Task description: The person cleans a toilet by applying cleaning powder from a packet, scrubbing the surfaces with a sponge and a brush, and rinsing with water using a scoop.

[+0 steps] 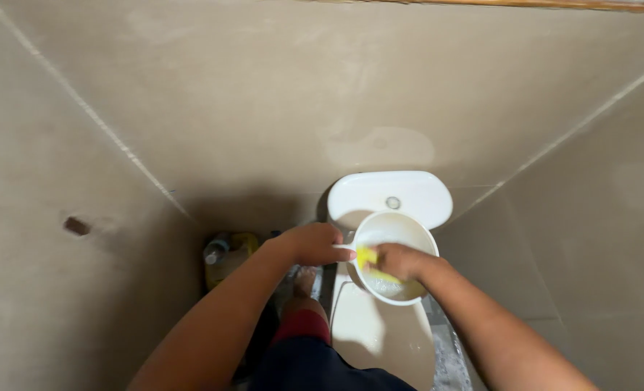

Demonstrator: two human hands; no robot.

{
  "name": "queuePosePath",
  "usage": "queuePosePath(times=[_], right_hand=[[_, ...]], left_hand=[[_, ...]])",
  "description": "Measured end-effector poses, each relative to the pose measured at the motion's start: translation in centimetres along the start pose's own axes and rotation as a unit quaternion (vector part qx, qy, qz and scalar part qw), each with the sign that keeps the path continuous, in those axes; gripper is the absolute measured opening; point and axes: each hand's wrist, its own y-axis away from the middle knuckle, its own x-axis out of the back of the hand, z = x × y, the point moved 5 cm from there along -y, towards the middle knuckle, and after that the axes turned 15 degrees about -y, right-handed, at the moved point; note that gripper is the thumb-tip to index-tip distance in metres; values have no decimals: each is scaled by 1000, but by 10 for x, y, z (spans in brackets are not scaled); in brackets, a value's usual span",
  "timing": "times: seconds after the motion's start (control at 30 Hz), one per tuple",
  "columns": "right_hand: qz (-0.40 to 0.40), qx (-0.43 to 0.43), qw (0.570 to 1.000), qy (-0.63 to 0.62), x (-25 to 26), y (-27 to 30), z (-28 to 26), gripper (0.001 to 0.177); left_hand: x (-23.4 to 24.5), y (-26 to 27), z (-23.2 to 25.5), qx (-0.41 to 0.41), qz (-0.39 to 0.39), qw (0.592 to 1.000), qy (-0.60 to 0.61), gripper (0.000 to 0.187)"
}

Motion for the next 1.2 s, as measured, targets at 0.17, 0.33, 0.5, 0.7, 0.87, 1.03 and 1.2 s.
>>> queuePosePath(times=[0.17,0.33,0.5,0.7,0.87,1.03,1.2], right_hand=[[33,-11,999,-21,8,1,16,36],[138,-84,986,-46,33,0,49,40],[147,-124,975,-114,32,-2,87,44],[139,-185,957,-173,14,2,102,44],[111,-183,949,-232,1,14,104,42],[292,-264,873,-289,9,31,120,42],[488,-298,691,-442,49,104,129,43]], left_hand=[[22,-28,15,-21,-21,999,-13,63],[23,-72,21,-69,-4,997,-47,65],[11,-107,26,-111,-61,990,-67,62],[10,-131,45,-128,-146,978,-78,62],[15,-157,59,-209,-143,964,-78,59],[23,-169,79,-195,-188,956,-111,59],[25,-198,95,-223,-140,955,-135,66]])
